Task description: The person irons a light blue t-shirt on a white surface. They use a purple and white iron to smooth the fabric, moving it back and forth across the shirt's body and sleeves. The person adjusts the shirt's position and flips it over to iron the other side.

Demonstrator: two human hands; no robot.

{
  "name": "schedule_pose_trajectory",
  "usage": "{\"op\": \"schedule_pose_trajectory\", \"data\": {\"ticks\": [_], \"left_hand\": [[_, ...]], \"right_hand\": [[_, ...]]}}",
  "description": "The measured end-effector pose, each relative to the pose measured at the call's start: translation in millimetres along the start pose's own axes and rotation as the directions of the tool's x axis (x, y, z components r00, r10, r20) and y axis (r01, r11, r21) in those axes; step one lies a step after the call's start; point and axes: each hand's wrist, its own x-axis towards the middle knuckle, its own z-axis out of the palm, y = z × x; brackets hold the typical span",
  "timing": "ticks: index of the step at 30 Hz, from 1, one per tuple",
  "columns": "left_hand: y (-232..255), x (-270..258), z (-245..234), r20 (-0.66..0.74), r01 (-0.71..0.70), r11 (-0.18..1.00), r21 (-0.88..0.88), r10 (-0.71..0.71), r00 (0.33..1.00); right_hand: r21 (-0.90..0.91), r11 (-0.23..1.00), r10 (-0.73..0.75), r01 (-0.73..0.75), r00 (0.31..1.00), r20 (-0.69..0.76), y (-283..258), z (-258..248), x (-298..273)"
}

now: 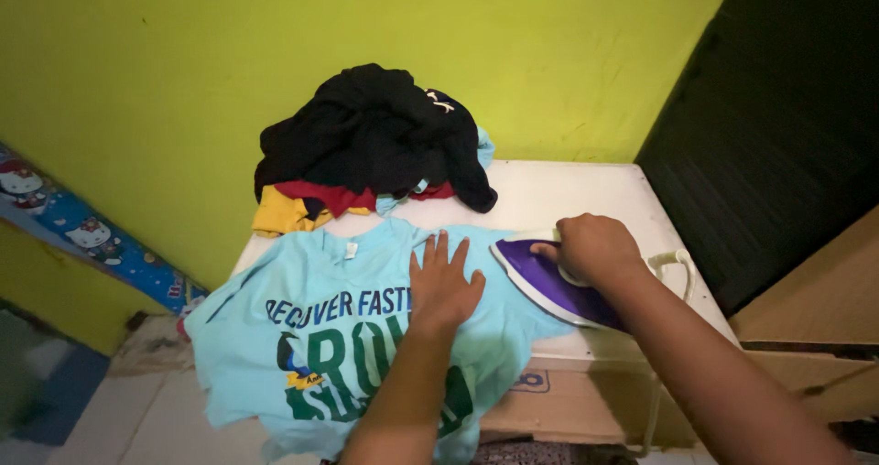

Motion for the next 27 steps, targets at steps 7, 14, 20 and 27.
{"op": "schedule_pose_trajectory", "data": {"ticks": [7,14,20,27], "left_hand": [[-1.6,-1.9,1.5,-0.036,-0.004,1.000,-0.017,0.003,0.999],[-2.7,0.0,3.1,-0.021,-0.003,1.000,0.010,0.003,1.000],[-1.8,-1.3,1.5,0.004,0.004,1.000,0.018,-0.004,1.000],[-1.0,-1.3,-0.8,0.024,0.014,1.000,0.018,-0.014,1.000]], "right_hand": [[0.025,0.989,0.146,-0.145,0.983,-0.108,15.5,16.8,26.7],[0.019,0.993,0.120,-0.119,0.992,-0.026,22.2,11.4,23.5],[0.009,0.994,0.106,-0.106,0.994,0.018,27.6,4.8,9.7],[0.038,0.980,0.197,-0.195,0.979,-0.046,40.4,17.0,29.6]]}}
